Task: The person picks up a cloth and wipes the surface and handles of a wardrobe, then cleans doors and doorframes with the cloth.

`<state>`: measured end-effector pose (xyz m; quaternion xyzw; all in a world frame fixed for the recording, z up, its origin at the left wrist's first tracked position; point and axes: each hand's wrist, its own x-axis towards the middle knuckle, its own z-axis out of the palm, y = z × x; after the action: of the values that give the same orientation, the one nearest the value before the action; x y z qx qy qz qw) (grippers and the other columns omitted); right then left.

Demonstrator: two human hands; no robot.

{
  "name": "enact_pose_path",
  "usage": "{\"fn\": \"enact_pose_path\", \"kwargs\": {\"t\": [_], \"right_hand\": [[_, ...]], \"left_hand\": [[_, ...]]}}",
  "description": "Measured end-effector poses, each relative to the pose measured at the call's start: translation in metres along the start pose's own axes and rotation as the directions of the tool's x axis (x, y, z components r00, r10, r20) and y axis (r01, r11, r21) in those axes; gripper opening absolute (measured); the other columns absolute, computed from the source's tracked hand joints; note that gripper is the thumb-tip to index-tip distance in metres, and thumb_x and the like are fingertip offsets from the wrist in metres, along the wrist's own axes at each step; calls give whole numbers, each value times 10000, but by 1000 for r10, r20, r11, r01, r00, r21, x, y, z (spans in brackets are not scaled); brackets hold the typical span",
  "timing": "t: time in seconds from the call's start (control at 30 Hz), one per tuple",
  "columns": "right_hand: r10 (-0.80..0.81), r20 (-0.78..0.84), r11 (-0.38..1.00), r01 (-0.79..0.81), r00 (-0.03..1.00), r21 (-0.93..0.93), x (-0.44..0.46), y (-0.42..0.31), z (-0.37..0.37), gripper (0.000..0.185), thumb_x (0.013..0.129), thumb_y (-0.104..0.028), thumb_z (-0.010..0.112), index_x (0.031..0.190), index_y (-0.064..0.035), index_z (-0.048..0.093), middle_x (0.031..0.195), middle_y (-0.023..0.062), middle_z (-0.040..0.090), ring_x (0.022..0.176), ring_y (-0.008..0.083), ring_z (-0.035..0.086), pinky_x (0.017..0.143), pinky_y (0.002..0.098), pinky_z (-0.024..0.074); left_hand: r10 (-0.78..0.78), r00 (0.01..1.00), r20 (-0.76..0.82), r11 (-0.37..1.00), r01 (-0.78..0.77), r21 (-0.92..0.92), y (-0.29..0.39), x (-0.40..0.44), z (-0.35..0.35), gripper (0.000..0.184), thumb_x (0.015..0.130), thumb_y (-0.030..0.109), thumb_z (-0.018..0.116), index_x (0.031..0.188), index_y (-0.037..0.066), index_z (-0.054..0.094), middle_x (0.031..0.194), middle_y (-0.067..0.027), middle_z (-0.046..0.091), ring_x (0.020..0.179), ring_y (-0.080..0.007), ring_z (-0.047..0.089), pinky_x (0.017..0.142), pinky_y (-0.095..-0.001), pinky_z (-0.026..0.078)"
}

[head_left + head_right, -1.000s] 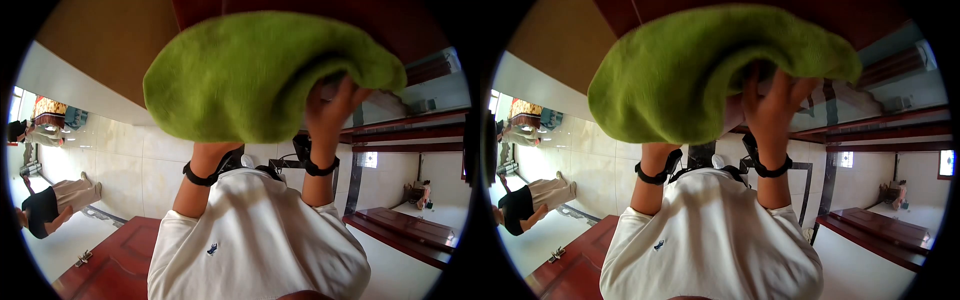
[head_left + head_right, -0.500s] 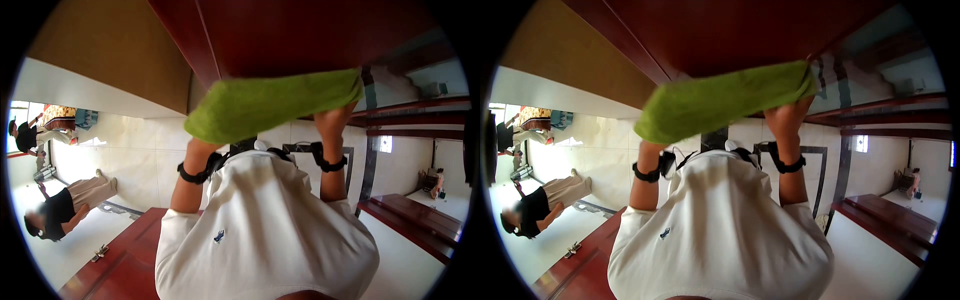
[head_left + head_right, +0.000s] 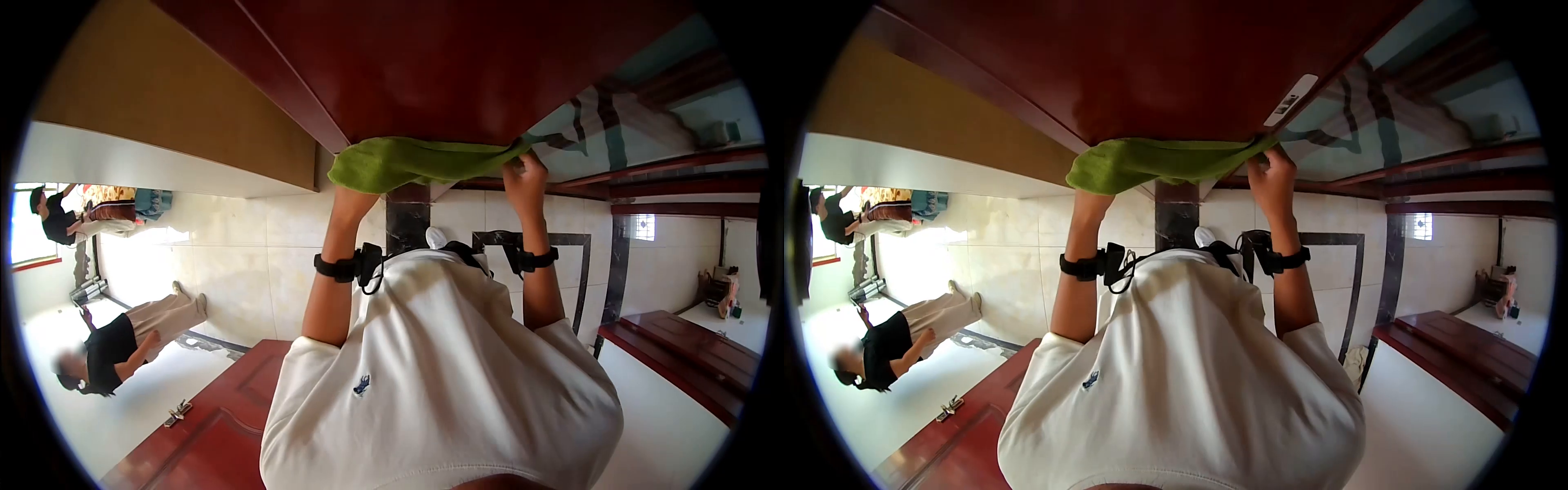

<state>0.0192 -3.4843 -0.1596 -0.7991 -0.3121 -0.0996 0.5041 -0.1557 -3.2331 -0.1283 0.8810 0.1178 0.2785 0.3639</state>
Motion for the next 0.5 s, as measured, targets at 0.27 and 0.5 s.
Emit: {"fn": "enact_pose_path", "kwargs": {"t": [0.27,0.5], "right_hand": [[196,215,560,-289,957,776,38,-86,-55,390,950,-261,535,1229,11,514,1199,87,585,1050,170,583,826,308,479],[162,80,826,-180,984,534,61,-135,-58,266,944,-197,569,1107,10,531,1052,94,628,907,181,606,851,347,483]], "left_hand": [[104,994,-26,922,-106,-371,82,20,-42,454,798,136,715,1221,47,574,1230,-111,595,1106,-271,572,944,-383,452],[576,811,98,745,-571,345,118,62,20,575,790,241,717,1322,147,522,1354,-75,515,1242,-284,482,1017,-427,407]]}}
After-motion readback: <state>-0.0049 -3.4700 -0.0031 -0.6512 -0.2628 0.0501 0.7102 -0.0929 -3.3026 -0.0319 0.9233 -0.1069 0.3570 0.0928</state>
